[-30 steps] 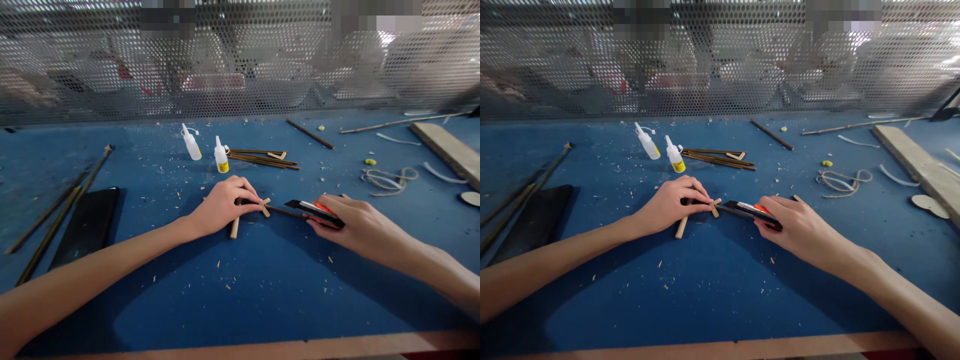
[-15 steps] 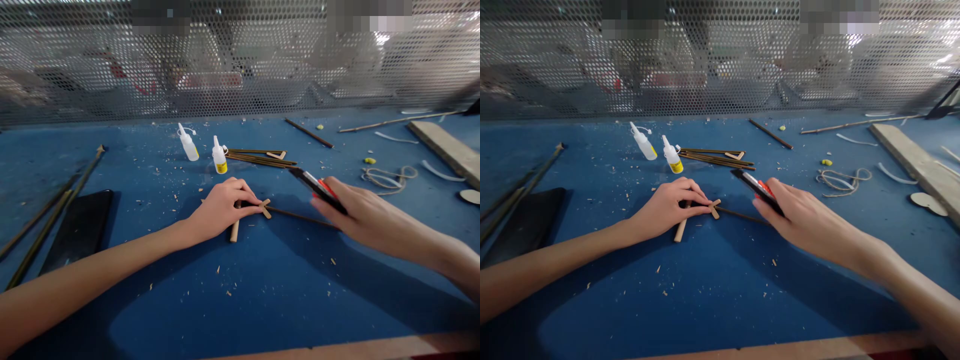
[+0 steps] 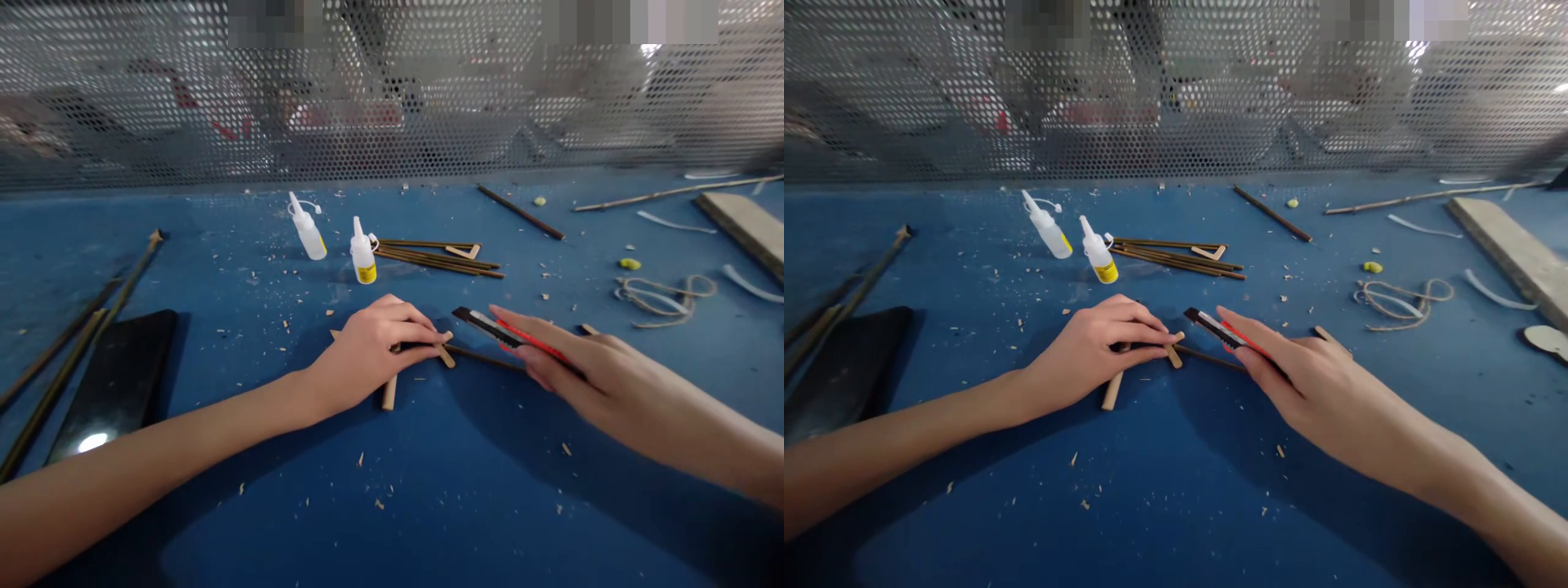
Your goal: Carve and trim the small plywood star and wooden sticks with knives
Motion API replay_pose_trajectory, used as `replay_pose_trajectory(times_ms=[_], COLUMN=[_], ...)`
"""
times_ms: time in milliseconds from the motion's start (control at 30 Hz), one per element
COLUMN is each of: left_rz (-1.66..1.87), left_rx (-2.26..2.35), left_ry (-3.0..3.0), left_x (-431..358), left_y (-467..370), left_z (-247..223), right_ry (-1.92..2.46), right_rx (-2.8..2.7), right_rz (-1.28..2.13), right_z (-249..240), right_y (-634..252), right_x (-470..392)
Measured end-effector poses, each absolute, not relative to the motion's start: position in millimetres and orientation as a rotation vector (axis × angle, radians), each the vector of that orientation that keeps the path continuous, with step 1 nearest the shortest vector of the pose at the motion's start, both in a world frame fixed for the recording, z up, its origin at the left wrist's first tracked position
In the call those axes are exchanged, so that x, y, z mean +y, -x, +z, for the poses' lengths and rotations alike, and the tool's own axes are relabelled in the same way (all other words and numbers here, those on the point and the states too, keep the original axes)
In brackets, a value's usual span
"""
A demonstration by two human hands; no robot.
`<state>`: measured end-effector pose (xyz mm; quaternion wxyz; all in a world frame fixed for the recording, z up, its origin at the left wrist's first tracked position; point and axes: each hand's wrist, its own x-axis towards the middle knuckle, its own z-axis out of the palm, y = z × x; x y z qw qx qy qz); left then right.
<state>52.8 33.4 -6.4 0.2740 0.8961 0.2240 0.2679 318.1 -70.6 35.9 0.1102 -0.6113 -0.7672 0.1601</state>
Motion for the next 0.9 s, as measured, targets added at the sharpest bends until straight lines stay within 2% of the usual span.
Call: replay_pose_trajectory(times_ms=[133, 600, 900], left_rz=[0.717, 0.735, 0.724], left_rx=[0.554, 0.475, 0.395], left_ry=[-2.442, -2.628, -2.649], left_x=[32.1, 27.5, 27.1], left_y=[-53.3, -52.2, -53.0], left_z=[-5.0, -5.9, -4.2], right_ry=[1.8, 1.833, 1.724], right_rx=[-2.31, -2.248, -2.324], right_rz=[0.387, 0.421, 0.149], right_z=[34.8, 38.4, 28.7], right_y=[-313.2, -300.9, -292.8], right_x=[-78.7, -88.3, -94.1])
